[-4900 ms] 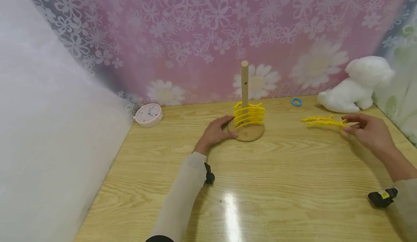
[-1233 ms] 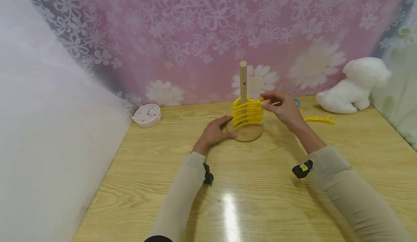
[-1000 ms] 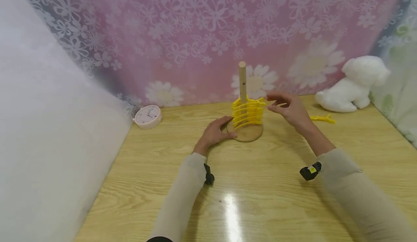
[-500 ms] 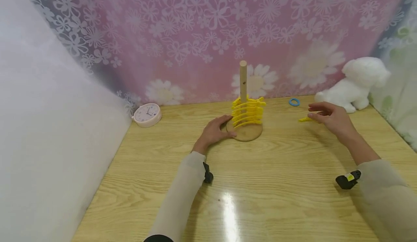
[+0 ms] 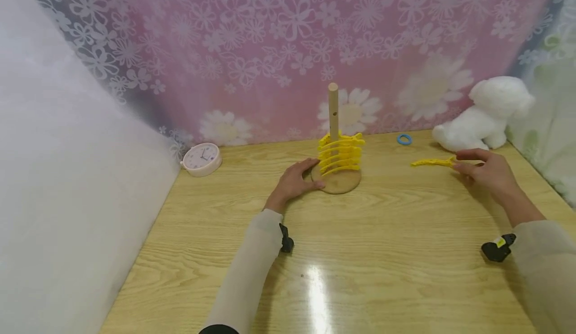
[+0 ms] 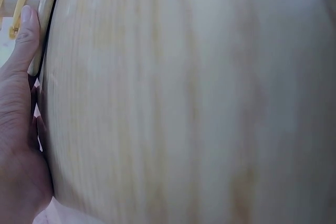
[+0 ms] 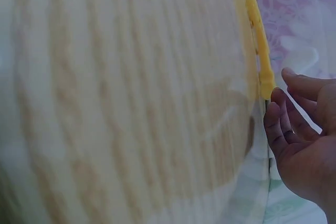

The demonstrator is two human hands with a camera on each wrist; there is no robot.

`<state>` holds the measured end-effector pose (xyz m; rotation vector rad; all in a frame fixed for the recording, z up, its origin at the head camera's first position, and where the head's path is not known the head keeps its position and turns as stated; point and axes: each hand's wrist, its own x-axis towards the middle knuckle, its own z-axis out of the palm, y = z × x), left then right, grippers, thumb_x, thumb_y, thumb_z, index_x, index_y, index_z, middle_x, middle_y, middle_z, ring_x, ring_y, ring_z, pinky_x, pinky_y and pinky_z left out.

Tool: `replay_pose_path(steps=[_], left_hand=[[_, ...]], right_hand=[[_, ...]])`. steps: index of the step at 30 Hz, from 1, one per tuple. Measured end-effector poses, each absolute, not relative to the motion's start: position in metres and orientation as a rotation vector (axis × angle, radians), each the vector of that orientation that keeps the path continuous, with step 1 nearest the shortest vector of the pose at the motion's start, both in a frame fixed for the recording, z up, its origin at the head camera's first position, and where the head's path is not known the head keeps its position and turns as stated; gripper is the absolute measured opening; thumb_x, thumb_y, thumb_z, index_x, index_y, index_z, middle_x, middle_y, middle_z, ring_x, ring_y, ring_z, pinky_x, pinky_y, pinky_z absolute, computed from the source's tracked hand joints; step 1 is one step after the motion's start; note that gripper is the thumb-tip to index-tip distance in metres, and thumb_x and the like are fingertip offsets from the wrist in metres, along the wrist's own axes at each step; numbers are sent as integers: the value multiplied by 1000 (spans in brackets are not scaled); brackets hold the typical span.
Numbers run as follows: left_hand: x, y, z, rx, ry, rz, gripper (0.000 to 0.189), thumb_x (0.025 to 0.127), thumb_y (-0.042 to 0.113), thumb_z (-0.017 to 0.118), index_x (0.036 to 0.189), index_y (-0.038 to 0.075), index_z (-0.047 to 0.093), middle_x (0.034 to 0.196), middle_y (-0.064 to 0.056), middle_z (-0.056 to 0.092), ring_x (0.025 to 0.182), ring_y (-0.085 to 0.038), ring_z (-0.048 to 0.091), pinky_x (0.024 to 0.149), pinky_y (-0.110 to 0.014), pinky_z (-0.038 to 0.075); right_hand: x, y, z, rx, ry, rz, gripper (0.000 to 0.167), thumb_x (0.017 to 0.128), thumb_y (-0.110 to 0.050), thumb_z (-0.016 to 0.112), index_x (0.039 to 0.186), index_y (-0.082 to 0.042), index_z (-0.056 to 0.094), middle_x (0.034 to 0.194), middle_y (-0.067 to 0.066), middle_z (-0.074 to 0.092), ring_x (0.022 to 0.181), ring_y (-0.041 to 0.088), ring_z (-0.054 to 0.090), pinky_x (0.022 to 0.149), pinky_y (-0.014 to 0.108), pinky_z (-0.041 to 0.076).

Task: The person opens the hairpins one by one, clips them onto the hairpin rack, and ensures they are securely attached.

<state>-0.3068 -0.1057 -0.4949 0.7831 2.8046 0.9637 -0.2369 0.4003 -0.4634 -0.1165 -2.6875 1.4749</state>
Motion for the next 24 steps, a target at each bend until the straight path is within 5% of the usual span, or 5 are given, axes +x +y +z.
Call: replay_pose_path(steps=[3,9,12,17,24], left_hand=[[-306,-106,-492,781,2798,980,83,91,53,78,161,29,41,168,-2,36,155,-24,31,126,-47,26],[-306,-107,-492,781,2785,959,82,92,54,76,162,30,40,168,-1,35,156,-24,30,127,-47,25],[-308,-106,-494,783,2787,959,82,92,54,76,162,30,40,168,-1,35,156,-25,30,127,-48,25],[-309,-106,-495,787,2788,964,82,91,54,76,162,31,40,168,0,35,156,-24,30,127,-47,25],[-308,-107,-495,761,2791,956,84,91,56,76,162,32,39,169,0,34,156,-24,29,127,-47,24]], right_hand=[[-238,402,-466,-136,-2738,1411,48,98,-31,76,137,-8,61,93,-26,64,73,0,63,60,24,55],[-245,403,-467,-65,-2904,1138,66,101,-34,71,152,1,47,139,24,54,75,1,55,60,25,51],[-250,404,-467,-20,-2937,1016,58,102,-31,71,147,2,54,138,32,56,77,12,60,65,32,50],[-253,399,-466,-1,-2897,958,49,97,-27,76,133,4,66,129,27,67,99,41,61,84,51,47],[-247,387,-460,-45,-2914,1023,52,102,-31,68,132,10,56,130,38,56,109,50,58,73,30,45]])
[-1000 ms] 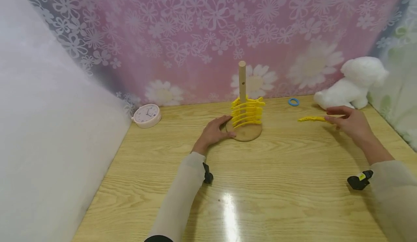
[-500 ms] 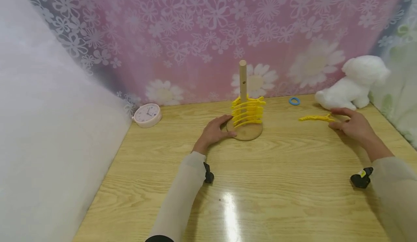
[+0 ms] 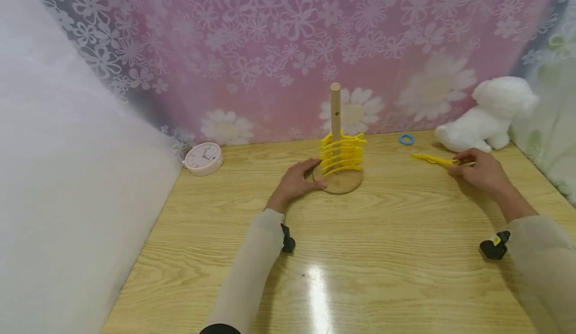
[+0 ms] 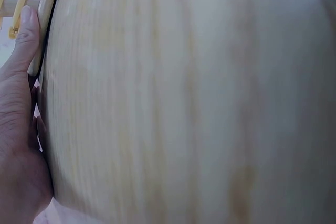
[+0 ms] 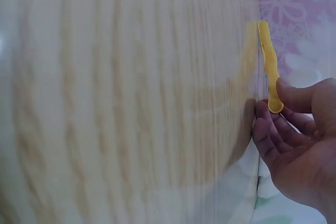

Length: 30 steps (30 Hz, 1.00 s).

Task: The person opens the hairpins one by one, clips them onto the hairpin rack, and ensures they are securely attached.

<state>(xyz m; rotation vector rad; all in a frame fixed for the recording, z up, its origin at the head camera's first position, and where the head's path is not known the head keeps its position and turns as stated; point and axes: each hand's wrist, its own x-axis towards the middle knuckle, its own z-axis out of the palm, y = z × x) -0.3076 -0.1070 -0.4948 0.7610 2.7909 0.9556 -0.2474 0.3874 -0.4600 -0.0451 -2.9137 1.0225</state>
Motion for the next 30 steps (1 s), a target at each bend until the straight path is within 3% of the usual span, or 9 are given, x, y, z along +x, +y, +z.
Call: replay_pose_path(steps=[4,7,10,15,21,30], left_hand=[[-306,-107,-495,757,2786,965,83,91,54,77,162,31,39,169,-1,34,156,-25,28,128,-47,23],[-306,-107,-496,769,2780,965,83,92,54,76,162,30,39,169,-2,34,156,-25,28,128,-47,22],[-306,-107,-496,769,2780,966,82,92,54,76,162,31,39,169,-2,34,156,-25,28,127,-48,23],[-306,-107,-494,761,2787,967,82,91,54,76,162,32,40,169,-1,34,156,-25,28,127,-48,23],[-307,-107,-494,764,2782,962,83,91,54,76,162,31,39,169,-1,34,157,-25,28,128,-47,22],[-306,-107,-493,771,2782,971,83,91,53,77,162,31,39,169,-2,34,156,-26,28,127,-49,23]], right_hand=[[-245,378,-458,-59,-2826,1088,44,105,-22,62,135,10,57,122,34,61,88,16,64,61,22,48],[-245,368,-455,-40,-2730,1145,39,108,-18,55,137,8,59,105,7,70,74,-3,58,56,21,51],[-245,355,-448,-9,-2655,1189,37,110,-19,52,137,4,61,100,-12,64,74,-4,58,58,21,53],[-245,330,-428,21,-2568,1230,33,109,-18,53,137,0,61,108,-6,59,80,-1,56,64,15,52],[-247,304,-405,31,-2480,1239,28,107,-18,58,128,0,65,93,-22,57,78,-3,55,62,10,48],[-250,269,-387,42,-2412,1203,26,106,-19,62,123,-2,71,100,-5,66,79,-3,54,65,11,44]])
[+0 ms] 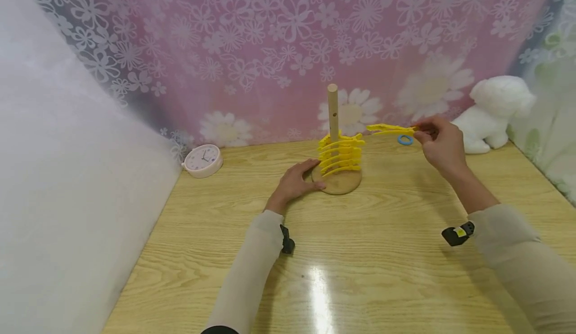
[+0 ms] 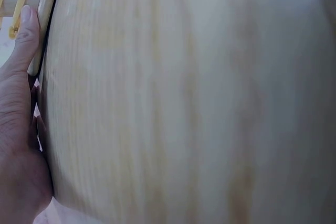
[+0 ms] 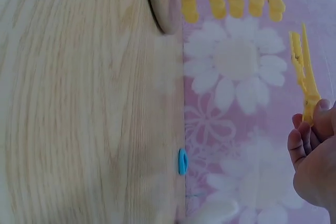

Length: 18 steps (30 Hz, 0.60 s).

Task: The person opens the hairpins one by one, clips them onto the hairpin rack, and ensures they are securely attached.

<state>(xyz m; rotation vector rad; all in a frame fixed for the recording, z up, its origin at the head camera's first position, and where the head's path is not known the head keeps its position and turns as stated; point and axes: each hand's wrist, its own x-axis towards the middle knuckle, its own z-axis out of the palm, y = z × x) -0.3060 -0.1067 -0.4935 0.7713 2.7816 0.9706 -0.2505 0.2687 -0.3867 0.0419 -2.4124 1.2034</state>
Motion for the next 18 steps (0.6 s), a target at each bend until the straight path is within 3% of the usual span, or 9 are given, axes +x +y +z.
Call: replay_pose_path(steps=[14,18], left_hand=[[-305,-106,-492,771,2783,961,82,93,51,76,162,29,39,169,-3,34,157,-27,28,128,-49,22],[-304,-106,-491,769,2782,958,82,93,51,76,162,29,38,169,-4,33,157,-27,27,128,-50,21]], right_hand=[[-262,236,-377,19,-2286,1278,17,101,-13,70,110,0,75,81,-27,58,70,-4,55,61,10,44],[-264,223,-374,40,-2267,1292,14,101,-10,68,108,-1,76,83,-18,64,70,-1,57,58,12,44]])
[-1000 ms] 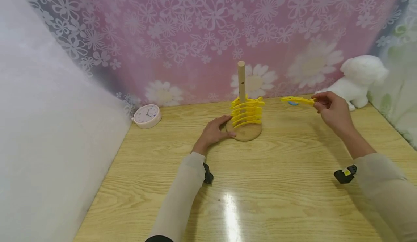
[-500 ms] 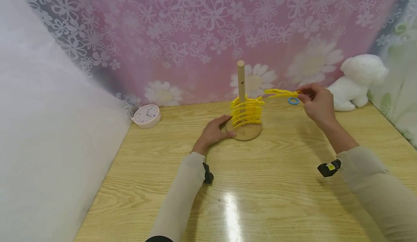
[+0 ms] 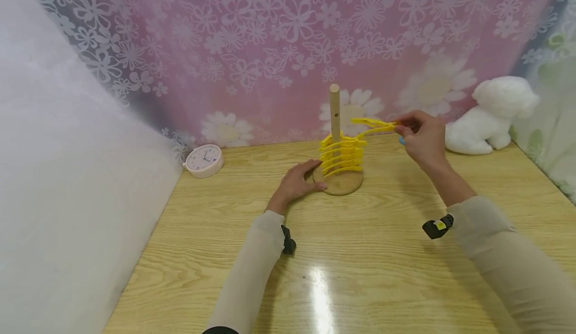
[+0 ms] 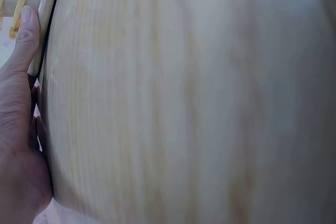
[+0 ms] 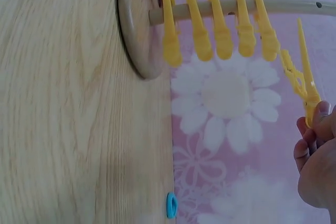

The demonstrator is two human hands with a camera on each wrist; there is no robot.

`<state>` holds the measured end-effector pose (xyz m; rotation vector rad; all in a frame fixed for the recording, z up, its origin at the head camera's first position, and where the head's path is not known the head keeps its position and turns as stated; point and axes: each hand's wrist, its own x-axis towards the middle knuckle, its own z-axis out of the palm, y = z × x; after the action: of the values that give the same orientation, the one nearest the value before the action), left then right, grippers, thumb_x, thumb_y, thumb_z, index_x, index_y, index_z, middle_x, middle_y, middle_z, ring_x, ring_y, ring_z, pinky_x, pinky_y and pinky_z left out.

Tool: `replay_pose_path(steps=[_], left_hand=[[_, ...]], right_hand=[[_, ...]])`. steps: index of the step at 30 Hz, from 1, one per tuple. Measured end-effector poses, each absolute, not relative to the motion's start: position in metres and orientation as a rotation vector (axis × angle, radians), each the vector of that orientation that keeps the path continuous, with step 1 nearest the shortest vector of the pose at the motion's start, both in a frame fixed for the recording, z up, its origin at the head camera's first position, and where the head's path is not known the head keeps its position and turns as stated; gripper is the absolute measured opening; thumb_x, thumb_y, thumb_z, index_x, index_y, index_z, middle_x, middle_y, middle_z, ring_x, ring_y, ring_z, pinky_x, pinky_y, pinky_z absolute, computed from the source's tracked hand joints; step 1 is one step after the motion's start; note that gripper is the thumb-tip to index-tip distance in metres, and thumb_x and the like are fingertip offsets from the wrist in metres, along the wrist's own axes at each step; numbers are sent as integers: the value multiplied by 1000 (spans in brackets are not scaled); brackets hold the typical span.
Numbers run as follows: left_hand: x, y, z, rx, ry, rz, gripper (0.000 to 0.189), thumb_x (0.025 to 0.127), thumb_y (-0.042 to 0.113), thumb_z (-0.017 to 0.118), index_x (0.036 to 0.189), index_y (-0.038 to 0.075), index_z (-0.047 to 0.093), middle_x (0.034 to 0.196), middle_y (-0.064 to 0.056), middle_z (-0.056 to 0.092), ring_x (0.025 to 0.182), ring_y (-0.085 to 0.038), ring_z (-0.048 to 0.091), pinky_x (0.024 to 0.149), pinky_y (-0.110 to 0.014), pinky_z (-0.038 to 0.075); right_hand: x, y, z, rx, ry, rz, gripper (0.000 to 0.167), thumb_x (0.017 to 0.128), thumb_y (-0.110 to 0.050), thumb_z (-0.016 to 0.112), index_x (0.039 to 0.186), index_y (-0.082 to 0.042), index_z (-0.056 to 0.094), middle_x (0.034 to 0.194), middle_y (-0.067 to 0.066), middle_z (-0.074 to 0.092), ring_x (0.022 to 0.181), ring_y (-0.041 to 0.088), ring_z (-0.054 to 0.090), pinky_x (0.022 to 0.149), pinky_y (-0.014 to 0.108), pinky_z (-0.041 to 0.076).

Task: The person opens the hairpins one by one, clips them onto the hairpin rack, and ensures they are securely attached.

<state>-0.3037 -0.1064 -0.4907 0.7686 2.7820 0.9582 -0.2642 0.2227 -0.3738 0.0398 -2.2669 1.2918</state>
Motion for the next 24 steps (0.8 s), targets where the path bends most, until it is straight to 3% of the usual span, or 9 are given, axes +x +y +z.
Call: replay_pose_path(steps=[4,8,12,24], left_hand=[[-303,-106,-490,772,2781,959,82,93,51,76,162,29,38,169,-4,33,157,-27,27,128,-50,22],[-303,-107,-490,768,2778,957,82,93,51,76,162,30,38,170,-3,33,157,-27,27,128,-50,21],[-303,-107,-491,767,2786,952,82,93,52,76,162,30,39,169,-2,33,156,-26,28,127,-50,23],[-305,-108,-492,789,2777,980,81,93,52,76,161,29,40,169,-3,35,156,-23,30,127,-47,26]], right_hand=[[-267,210,-372,56,-2268,1292,13,102,-5,63,108,-2,75,94,6,70,72,2,58,59,11,45],[-271,199,-373,75,-2274,1284,17,100,3,59,106,1,74,98,19,72,71,-3,57,60,10,45],[-274,189,-375,97,-2265,1300,17,98,6,59,104,2,75,97,21,73,70,-6,57,60,10,46],[-280,164,-375,135,-2289,1344,16,98,6,63,105,1,77,95,19,71,72,5,61,61,10,50]])
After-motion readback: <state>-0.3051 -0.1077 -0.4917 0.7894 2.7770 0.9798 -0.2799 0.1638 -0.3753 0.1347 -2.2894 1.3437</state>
